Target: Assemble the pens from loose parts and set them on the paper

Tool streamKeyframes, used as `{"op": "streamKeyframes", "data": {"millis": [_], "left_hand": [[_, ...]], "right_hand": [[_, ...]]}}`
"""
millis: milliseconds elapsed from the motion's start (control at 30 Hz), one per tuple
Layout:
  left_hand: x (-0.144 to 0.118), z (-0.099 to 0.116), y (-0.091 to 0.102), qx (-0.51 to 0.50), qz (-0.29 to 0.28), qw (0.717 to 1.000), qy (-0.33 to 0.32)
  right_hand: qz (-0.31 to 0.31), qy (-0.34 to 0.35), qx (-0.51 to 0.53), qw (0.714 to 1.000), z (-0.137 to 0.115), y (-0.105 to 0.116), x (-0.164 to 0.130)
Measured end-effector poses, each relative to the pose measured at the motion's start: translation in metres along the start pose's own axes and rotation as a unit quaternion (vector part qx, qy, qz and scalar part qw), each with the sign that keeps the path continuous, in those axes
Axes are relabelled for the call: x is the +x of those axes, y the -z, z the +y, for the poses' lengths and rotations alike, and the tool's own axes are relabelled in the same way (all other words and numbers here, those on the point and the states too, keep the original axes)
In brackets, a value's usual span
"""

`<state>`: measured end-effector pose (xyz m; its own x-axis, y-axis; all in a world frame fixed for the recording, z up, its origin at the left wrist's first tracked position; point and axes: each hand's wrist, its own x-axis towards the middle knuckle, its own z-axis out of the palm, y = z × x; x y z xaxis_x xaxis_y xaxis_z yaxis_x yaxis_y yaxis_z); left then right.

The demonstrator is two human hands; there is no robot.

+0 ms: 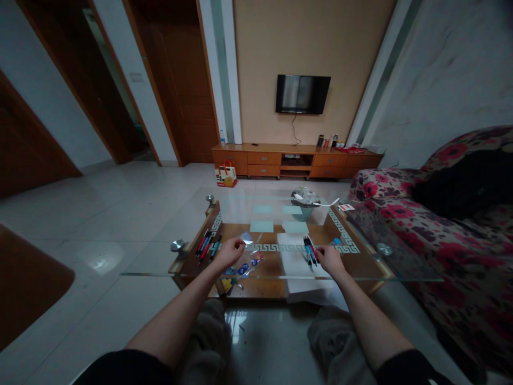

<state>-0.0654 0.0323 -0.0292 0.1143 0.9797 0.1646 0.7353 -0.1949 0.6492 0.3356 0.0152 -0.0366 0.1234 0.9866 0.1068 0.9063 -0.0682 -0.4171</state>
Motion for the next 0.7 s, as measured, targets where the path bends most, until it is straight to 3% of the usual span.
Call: {"op": "streamKeyframes", "data": {"millis": [233,467,700], "left_hand": [[-0.001,-0.006,0.015,0.097,0.011,0.995,-0.015],[0.002,-0.044,0.053,0.186,0.095,0.976,0.062],[0.001,-0.063,0.050,0.231,0.063,0.966,0.098]], "right_hand": [[-0.012,-0.001,0.000,1.000,0.001,-0.001,0.001],[-0.006,0.005,-0.013,1.000,0.001,-0.002,0.001],[-0.011,0.005,-0.024,1.000,0.002,-0.005,0.005]]}}
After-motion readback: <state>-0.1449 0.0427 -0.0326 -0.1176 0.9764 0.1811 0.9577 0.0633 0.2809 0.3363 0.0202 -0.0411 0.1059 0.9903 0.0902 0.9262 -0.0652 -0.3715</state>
